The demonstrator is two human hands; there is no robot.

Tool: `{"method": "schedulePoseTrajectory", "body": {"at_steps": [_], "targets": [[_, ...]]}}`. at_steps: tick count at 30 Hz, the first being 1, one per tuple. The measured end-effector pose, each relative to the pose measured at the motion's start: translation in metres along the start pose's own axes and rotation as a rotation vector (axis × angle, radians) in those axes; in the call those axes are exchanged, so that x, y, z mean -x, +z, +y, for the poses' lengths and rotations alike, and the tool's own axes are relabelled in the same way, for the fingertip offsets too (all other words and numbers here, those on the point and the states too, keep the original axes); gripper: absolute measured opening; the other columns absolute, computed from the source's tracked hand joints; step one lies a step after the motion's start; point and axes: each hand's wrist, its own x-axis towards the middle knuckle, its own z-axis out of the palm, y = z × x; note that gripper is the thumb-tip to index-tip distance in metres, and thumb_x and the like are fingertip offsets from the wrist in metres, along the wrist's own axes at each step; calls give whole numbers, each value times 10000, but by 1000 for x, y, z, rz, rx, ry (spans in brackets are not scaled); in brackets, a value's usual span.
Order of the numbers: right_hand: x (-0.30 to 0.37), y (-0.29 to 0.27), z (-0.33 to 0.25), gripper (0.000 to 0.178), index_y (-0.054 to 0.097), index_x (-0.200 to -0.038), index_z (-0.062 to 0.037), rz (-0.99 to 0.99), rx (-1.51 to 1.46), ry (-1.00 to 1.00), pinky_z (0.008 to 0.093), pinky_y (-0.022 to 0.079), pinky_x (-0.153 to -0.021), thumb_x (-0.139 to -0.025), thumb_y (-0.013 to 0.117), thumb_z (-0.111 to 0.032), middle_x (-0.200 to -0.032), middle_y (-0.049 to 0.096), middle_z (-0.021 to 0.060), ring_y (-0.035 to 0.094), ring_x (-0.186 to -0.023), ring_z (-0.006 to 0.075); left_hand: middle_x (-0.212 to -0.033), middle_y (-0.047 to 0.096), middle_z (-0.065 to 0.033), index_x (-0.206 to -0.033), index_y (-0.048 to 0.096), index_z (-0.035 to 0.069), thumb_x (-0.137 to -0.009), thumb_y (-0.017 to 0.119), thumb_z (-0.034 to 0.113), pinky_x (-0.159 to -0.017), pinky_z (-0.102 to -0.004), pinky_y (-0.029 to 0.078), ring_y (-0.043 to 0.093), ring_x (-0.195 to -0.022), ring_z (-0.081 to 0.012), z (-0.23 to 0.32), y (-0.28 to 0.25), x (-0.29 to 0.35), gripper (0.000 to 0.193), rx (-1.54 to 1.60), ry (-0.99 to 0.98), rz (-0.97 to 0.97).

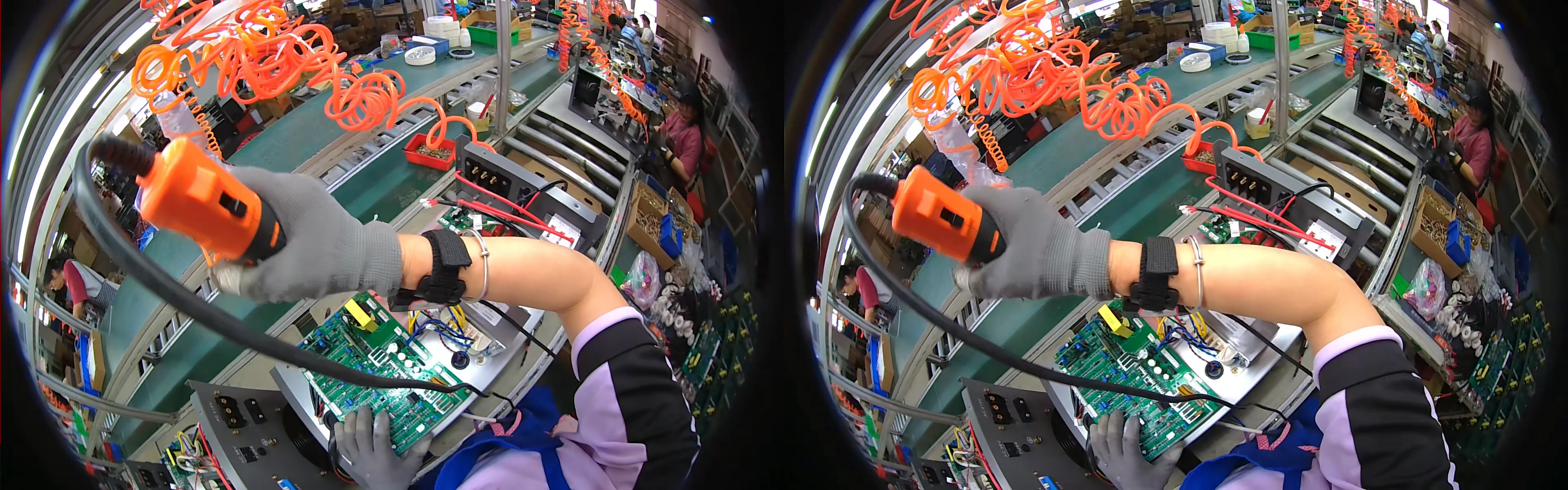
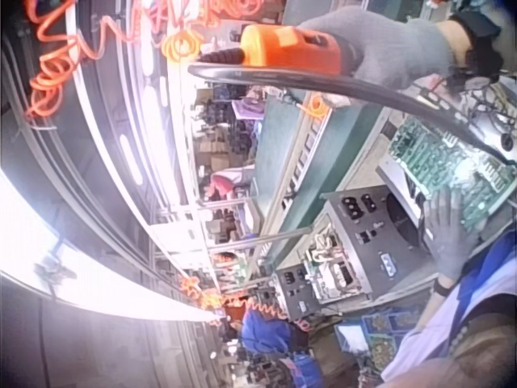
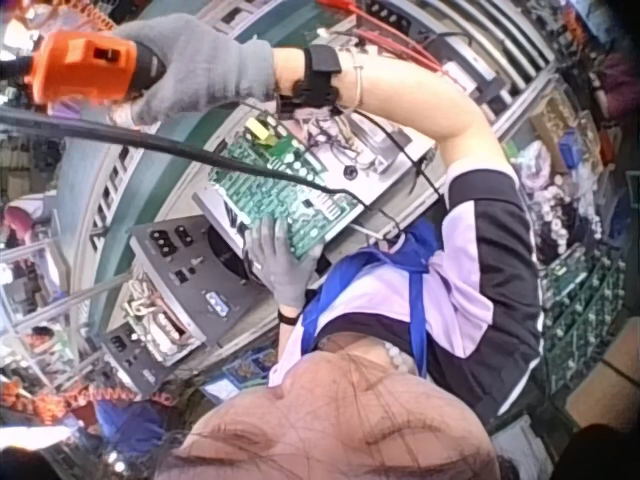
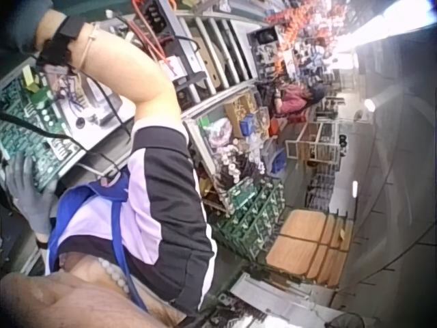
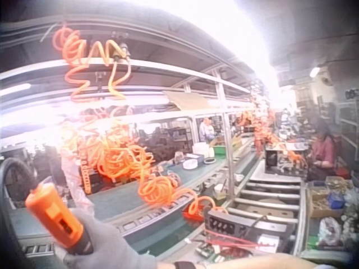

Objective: Assembling and wiring components inside an electronic housing using an electric screwdriver.

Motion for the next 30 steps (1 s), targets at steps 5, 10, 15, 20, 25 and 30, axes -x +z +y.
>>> {"method": "schedulePoseTrajectory", "body": {"at_steps": [5,10,15,20,25,30], "targets": [[-21,-12,10,418,563,-1031,-37,316,120,158,361,509,-755,-705,725,-244,-865,647,158,655,-822,286,-1245,529,-185,-1186,548,60,-676,763,489,-1039,-544,330,461,-1194,-393,2,-2,-1,700,-9,-7,9],[-36,-33,30,438,558,-1053,-19,471,269,308,370,509,-775,-716,720,-248,-878,658,146,657,-835,267,-1248,528,-183,-1180,550,56,-680,761,477,-1045,-536,325,456,-1201,-388,3,-4,-3,687,-9,-8,-4],[-37,-39,25,441,558,-1054,-19,328,98,394,337,512,-757,-700,724,-223,-865,647,102,642,-814,202,-1254,527,-185,-1184,552,56,-687,751,488,-1045,-534,324,457,-1201,-387,3,-3,-3,687,-12,-7,-14],[-36,-19,37,462,575,-1022,-16,62,-88,226,306,513,-724,-659,754,-237,-857,645,97,625,-762,152,-1249,530,-188,-1194,551,58,-701,738,504,-1038,-536,331,465,-1192,-390,1,0,-2,691,-7,4,8],[-39,-16,42,426,568,-992,-18,33,-41,220,289,511,-697,-668,753,-226,-820,639,72,619,-743,139,-1241,537,-189,-1198,551,58,-703,730,522,-1036,-536,334,472,-1183,-393,0,-2,-3,702,1,-4,-18],[-37,-17,34,406,573,-971,-21,-22,-131,316,291,508,-684,-662,760,-207,-773,636,55,607,-717,124,-1238,536,-194,-1183,555,52,-711,724,520,-1036,-538,330,467,-1182,-395,0,-4,-4,685,6,-5,-23]]}}
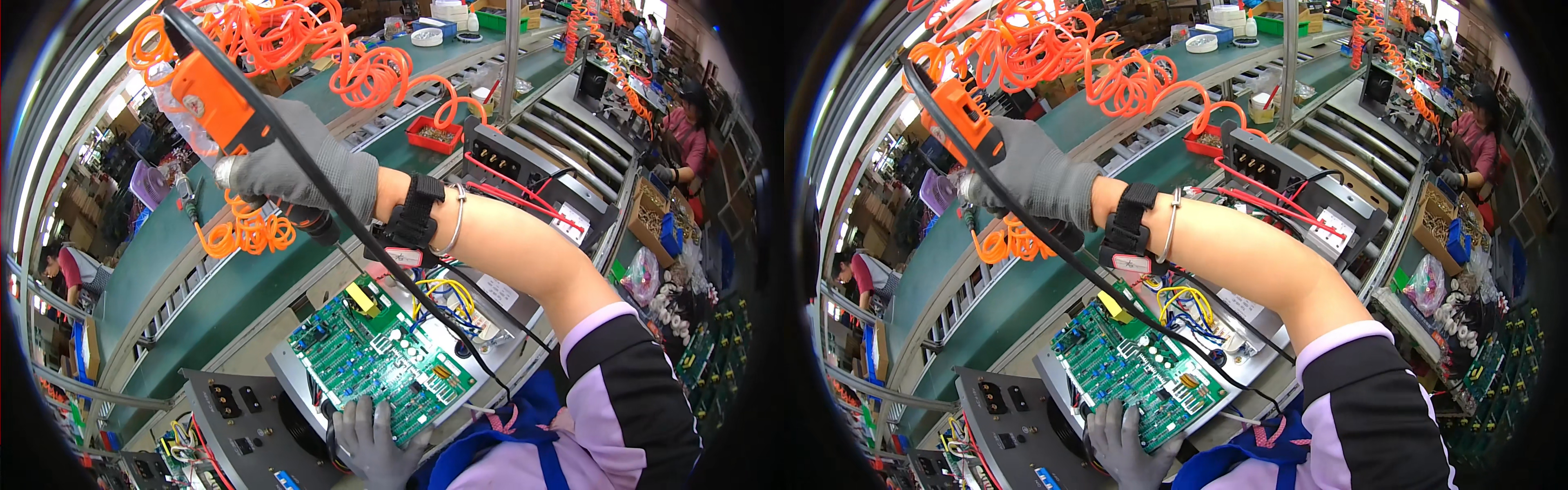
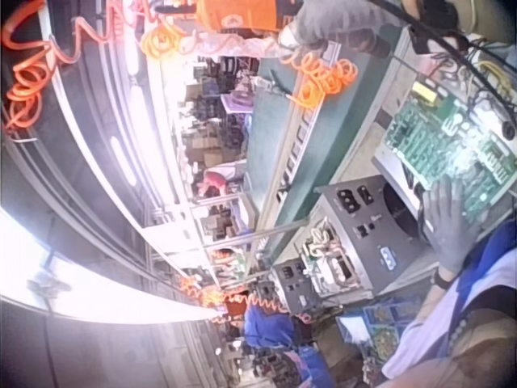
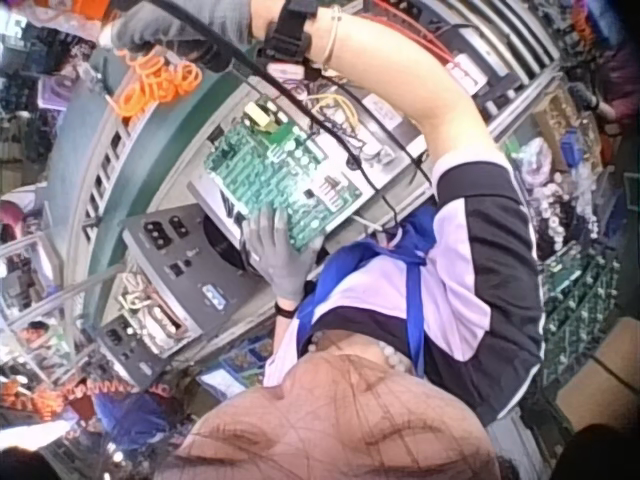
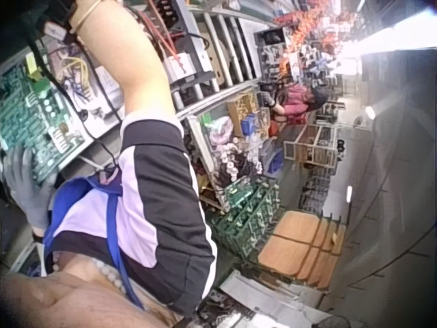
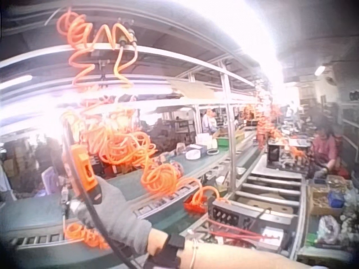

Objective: Assembling and wiring components inside an electronic housing using an electric screwdriver.

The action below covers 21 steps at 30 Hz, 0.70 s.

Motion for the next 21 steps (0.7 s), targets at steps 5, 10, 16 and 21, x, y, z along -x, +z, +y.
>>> {"method": "schedulePoseTrajectory", "body": {"at_steps": [5,10,16,21], "targets": [[0,9,-2,377,585,-938,-24,-33,73,-49,291,510,-674,-661,757,-213,-782,641,60,608,-706,121,-1245,534,-199,-1189,555,42,-720,713,537,-1033,-532,335,464,-1186,-395,-2,0,4,700,1,10,18],[1,8,-8,331,572,-906,-30,-30,-47,102,289,523,-607,-681,744,-202,-763,633,65,614,-634,132,-1210,517,-190,-1120,555,37,-708,706,566,-1032,-576,271,432,-1187,-389,-7,15,4,687,97,19,50],[2,1,-30,140,570,-856,-10,-59,-50,46,294,492,-501,-775,654,-86,-665,605,62,609,-577,146,-1206,531,-180,-1088,556,29,-628,795,441,-1036,-547,303,436,-1178,-404,-5,17,7,662,95,23,129],[38,-13,-118,255,587,-975,-1,71,-134,-302,304,514,-557,-798,670,-164,-703,626,81,604,-584,148,-1192,537,-173,-1069,564,31,-632,777,479,-1038,-533,294,445,-1163,-392,0,18,9,661,63,61,182]]}}
